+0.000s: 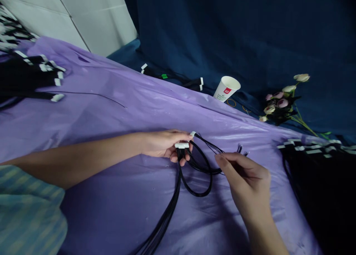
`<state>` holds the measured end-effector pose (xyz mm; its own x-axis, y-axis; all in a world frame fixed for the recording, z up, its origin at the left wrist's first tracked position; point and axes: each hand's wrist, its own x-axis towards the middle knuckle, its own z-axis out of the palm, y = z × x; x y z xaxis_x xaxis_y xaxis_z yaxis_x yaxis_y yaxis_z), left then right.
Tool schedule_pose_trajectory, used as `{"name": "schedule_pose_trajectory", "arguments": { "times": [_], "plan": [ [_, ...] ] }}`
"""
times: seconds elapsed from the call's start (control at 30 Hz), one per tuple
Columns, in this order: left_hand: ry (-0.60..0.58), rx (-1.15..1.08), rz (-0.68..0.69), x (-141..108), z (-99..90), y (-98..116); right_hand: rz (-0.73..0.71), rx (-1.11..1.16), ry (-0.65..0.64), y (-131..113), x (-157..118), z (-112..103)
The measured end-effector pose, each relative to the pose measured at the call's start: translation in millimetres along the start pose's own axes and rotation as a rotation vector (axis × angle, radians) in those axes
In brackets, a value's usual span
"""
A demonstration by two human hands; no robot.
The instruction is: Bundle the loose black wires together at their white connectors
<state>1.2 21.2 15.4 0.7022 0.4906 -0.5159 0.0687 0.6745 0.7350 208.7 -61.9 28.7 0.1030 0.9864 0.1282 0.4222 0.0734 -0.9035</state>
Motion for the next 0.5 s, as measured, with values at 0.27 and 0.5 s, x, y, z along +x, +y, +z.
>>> {"name": "schedule_pose_trajectory", "arguments": {
  "times": [0.27,0.5],
  "plan": [
    [-0.03,-0.01,0.015,-1,-2.2,-2,0.046,0.076,-0.027,3,2,-3],
    [-0.067,-0.027,0.038,8,-10.6,-11,0.037,0.072,-0.04,5,1,-3]
  ]
}}
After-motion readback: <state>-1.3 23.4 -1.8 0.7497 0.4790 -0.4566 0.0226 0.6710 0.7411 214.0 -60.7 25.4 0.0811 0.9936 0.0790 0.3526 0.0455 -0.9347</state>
